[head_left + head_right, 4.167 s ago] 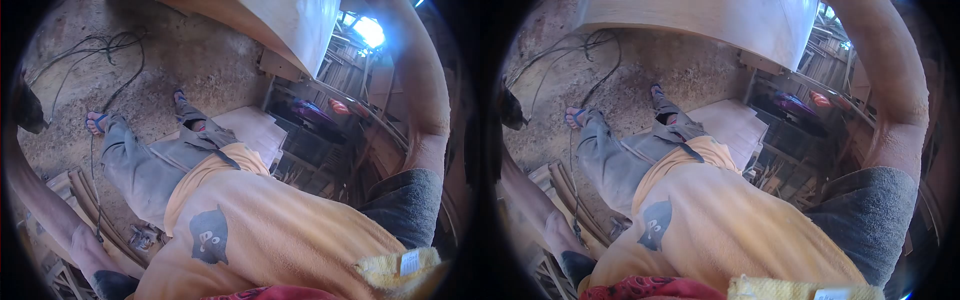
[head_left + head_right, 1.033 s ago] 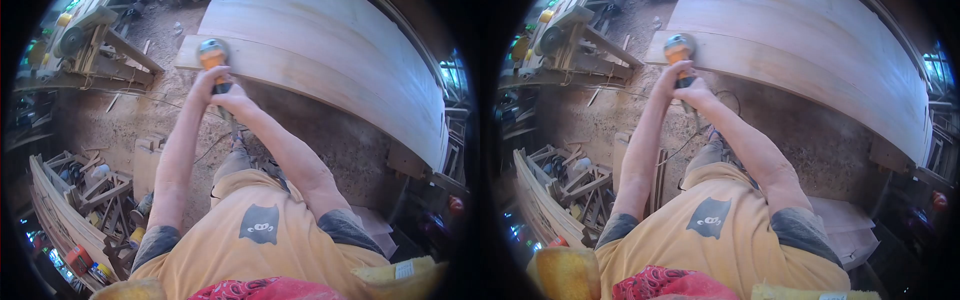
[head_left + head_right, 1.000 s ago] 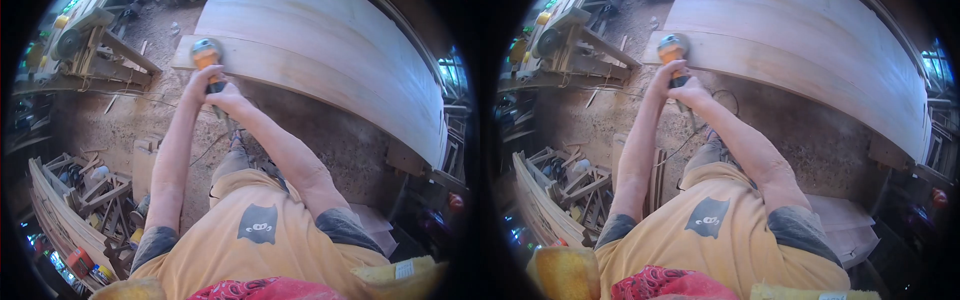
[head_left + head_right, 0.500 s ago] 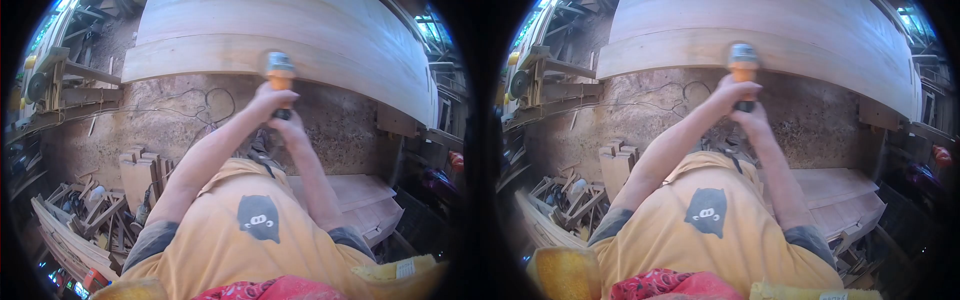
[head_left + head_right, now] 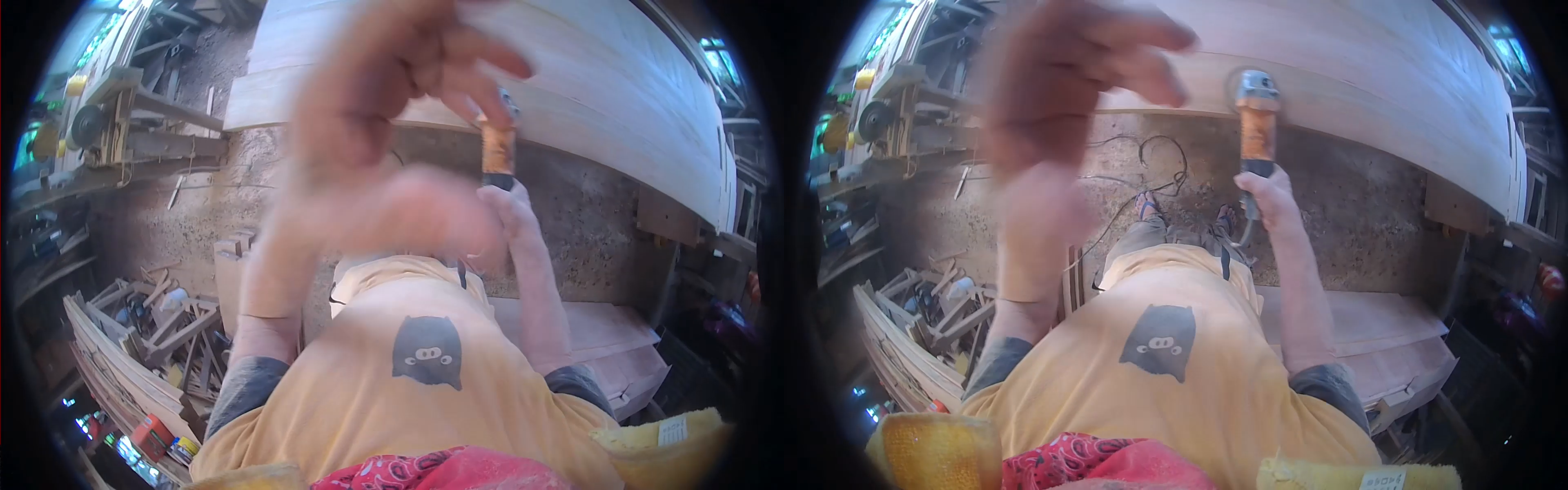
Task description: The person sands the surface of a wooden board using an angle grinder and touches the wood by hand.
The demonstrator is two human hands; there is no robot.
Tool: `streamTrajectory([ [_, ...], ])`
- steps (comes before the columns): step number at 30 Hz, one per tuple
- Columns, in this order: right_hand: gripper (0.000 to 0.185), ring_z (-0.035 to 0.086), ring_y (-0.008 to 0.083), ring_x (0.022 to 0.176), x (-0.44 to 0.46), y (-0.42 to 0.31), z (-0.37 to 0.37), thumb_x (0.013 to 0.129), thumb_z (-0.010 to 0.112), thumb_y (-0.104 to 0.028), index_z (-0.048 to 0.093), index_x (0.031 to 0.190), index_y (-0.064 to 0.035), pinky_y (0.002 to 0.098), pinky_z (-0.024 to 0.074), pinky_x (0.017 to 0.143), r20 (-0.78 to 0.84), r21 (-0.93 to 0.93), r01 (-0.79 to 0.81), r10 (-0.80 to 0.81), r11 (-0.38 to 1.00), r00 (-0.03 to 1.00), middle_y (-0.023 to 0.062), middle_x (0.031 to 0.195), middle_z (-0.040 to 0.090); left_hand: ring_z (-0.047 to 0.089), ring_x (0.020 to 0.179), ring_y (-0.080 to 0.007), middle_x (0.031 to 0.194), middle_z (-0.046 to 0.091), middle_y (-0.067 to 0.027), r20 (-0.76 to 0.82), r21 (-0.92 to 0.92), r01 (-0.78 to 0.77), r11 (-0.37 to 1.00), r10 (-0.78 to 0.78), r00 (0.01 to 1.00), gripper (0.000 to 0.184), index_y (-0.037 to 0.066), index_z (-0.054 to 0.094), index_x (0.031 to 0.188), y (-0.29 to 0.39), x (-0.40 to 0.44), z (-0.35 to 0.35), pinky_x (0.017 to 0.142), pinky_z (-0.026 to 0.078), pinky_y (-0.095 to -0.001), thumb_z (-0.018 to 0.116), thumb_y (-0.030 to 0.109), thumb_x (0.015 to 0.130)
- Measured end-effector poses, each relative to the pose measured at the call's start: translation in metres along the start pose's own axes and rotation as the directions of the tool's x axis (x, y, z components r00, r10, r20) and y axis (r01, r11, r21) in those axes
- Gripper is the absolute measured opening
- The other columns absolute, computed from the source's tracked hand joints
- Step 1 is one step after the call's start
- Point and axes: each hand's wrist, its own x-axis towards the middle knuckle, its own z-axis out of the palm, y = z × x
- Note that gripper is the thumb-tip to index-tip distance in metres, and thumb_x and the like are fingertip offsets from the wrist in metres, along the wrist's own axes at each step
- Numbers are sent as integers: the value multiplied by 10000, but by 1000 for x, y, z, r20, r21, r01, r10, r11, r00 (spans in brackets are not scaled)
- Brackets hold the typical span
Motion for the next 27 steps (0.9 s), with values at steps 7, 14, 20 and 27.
streamTrajectory([
  [7, 287, 581, 132, 632, 50, -10, 152, 702, 797, -190, 650, 911, -61, 312, 488, 582, 92, -21, 91, -88, 996, 992, 8, 783, 619, 682, 1027, -213, 1229, 677, -180, 384, 326, -422, 846, 290, 877, 765, -2, 451, 1481, 107, 8, -63, 856, 590, -316, 848, 171, 851],
  [14, 285, 624, 151, 753, 50, -35, 212, 694, 791, -162, 692, 934, -43, 339, 516, 702, 110, -136, -6, 22, 991, 994, 25, 849, 654, 685, 1019, -212, 1220, 682, -178, 419, 390, -457, 800, 287, 861, 712, 1, 477, 1449, 156, -7, -132, 855, 587, -314, 838, 166, 858],
  [20, 267, 629, 160, 729, 52, -36, 230, 696, 797, -179, 691, 897, -40, 345, 510, 680, 109, -180, 27, -7, 983, 994, 35, 821, 668, 687, 1013, -211, 1213, 687, -175, 460, 406, -462, 789, 260, 849, 667, 3, 500, 1422, 159, -9, -153, 854, 584, -313, 829, 161, 864],
  [27, 294, 575, 135, 676, 51, -28, 235, 699, 807, -214, 651, 902, -70, 328, 472, 615, 79, -125, 51, -41, 991, 996, 6, 784, 610, 690, 1006, -210, 1204, 692, -173, 426, 452, -403, 796, 204, 881, 614, 6, 526, 1390, 141, -31, -168, 854, 581, -311, 819, 156, 871],
])
